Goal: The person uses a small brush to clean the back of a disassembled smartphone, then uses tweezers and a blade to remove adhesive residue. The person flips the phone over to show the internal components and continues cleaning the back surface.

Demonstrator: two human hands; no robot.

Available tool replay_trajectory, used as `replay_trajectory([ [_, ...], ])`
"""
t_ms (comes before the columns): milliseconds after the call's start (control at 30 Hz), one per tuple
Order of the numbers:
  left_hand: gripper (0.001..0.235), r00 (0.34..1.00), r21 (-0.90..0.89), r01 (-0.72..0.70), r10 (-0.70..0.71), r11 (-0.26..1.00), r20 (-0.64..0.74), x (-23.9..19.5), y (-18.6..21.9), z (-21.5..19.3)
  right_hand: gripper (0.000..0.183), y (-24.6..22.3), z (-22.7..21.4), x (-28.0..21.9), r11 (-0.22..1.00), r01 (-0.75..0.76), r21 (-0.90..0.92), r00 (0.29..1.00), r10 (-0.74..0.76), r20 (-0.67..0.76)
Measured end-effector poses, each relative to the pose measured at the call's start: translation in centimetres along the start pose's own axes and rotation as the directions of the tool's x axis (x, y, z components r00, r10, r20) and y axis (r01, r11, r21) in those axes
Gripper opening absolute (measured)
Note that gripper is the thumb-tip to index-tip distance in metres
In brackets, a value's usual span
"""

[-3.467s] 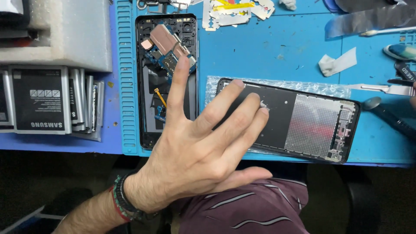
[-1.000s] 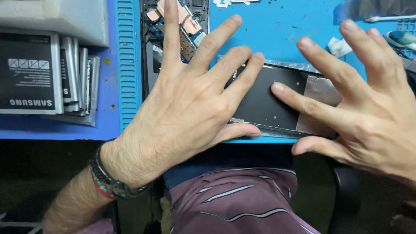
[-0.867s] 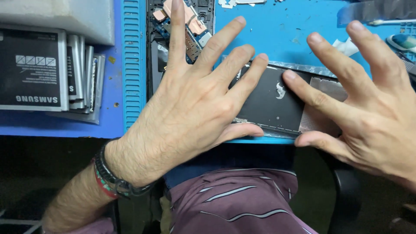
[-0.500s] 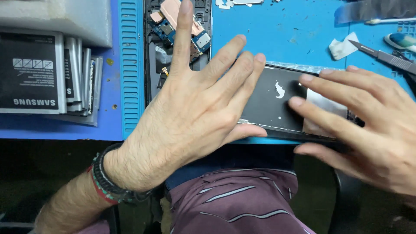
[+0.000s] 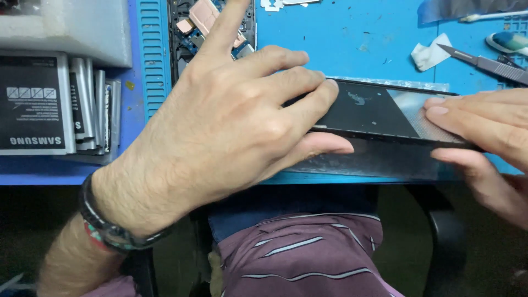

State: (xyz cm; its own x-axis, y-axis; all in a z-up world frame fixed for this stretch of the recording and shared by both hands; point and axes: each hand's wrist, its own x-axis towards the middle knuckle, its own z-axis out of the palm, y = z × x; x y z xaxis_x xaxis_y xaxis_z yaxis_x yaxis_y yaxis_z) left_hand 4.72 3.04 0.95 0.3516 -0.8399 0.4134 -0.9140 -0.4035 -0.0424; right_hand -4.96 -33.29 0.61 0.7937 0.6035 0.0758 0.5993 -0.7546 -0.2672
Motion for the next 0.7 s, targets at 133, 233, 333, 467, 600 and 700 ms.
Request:
replay_trajectory([
  [133, 0.042, 1.0, -0.265, 0.014, -0.008, 0.964, 0.023, 0.8, -0.5, -0.6, 0.057, 2.0, 0.6, -1.0, 0.997, 0.036, 0.067, 0.999, -0.038, 0.031],
  [233, 0.05, 0.997, -0.339, 0.041, -0.017, 0.94, 0.072, 1.2, -0.6, -0.9, 0.062, 2.7, 1.4, -1.6, 0.996, 0.027, 0.087, 0.999, -0.031, 0.04],
  [333, 0.055, 0.997, -0.359, 0.043, -0.015, 0.932, 0.08, 1.6, -0.5, -0.4, 0.059, 1.1, 0.4, -0.2, 0.998, 0.04, 0.052, 0.999, -0.041, 0.015],
  [467, 0.057, 0.993, -0.363, 0.054, -0.011, 0.93, 0.121, 2.2, -0.2, 0.0, 0.06, -0.2, 0.0, 0.7, 0.999, 0.016, 0.029, 1.0, -0.016, -0.006],
  [600, 0.052, 0.994, -0.362, 0.003, 0.036, 0.932, 0.102, 2.4, 0.0, -0.5, 0.061, -0.8, -0.1, 1.2, 0.996, 0.089, -0.013, 0.995, -0.09, -0.054],
  [700, 0.05, 0.995, -0.344, -0.019, 0.053, 0.939, 0.089, 2.4, 0.4, -0.3, 0.061, -0.9, 0.3, 1.0, 0.995, 0.09, -0.042, 0.993, -0.093, -0.078],
])
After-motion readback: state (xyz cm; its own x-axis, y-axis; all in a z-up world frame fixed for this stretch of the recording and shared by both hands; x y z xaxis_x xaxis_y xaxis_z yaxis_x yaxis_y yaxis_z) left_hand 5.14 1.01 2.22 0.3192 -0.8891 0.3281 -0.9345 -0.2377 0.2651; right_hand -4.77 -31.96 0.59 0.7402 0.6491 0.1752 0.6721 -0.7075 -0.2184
